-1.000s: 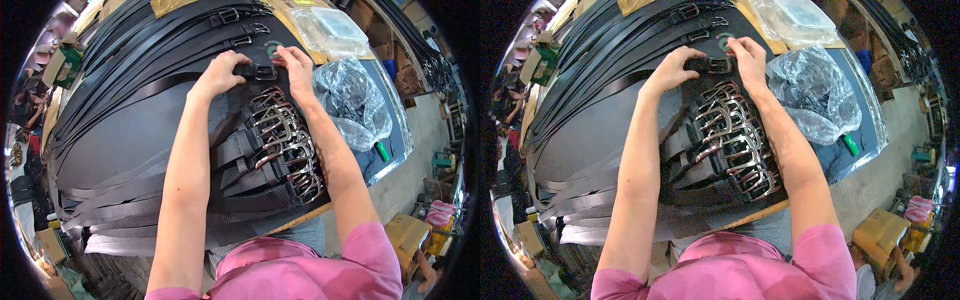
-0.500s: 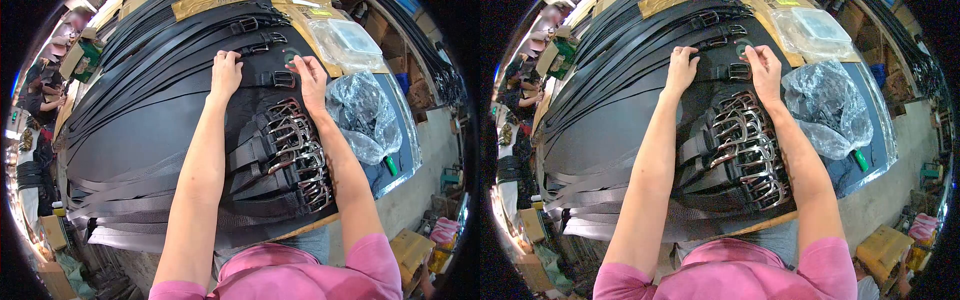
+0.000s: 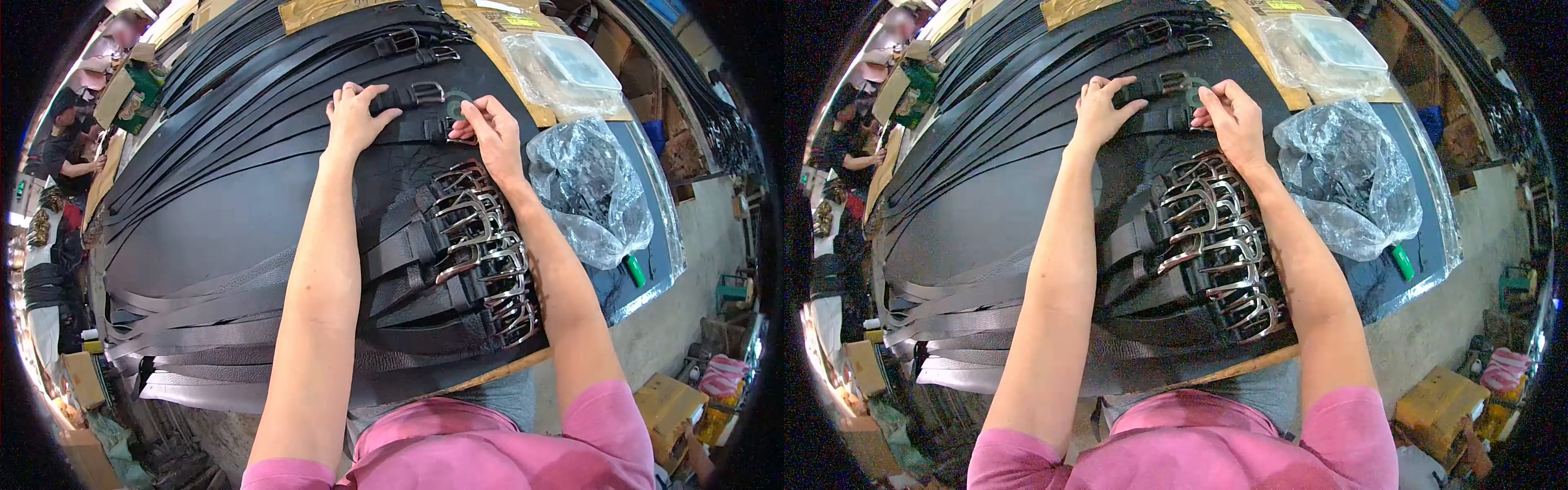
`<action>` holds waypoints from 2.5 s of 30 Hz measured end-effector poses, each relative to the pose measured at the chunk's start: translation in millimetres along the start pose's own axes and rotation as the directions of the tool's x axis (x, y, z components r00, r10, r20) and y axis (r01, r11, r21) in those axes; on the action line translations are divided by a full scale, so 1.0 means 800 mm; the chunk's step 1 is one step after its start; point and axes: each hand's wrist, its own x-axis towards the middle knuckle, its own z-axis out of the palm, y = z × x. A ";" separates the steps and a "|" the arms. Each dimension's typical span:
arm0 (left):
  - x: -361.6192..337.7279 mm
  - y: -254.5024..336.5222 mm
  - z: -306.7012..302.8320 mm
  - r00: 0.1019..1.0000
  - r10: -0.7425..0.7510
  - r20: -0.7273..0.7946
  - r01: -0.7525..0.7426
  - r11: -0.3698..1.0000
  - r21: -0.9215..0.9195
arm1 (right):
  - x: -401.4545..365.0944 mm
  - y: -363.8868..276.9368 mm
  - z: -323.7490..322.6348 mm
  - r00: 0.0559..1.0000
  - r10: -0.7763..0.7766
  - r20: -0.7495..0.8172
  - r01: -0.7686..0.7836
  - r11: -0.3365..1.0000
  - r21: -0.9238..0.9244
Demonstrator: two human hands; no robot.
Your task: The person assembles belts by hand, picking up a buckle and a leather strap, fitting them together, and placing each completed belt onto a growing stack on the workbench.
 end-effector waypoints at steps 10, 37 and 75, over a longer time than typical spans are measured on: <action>0.004 0.021 0.001 0.966 0.260 -0.014 -0.254 0.931 -0.264 | 0.002 0.005 -0.001 0.997 -0.065 -0.044 0.068 0.996 0.063; -0.009 0.075 -0.032 0.935 0.337 0.112 -0.261 0.865 -0.429 | -0.013 -0.010 0.002 0.990 -0.039 -0.139 0.043 0.999 0.028; 0.001 0.045 -0.062 0.863 0.227 0.452 0.129 0.765 -0.631 | -0.010 -0.008 0.007 0.954 -0.252 0.165 0.301 0.808 -0.507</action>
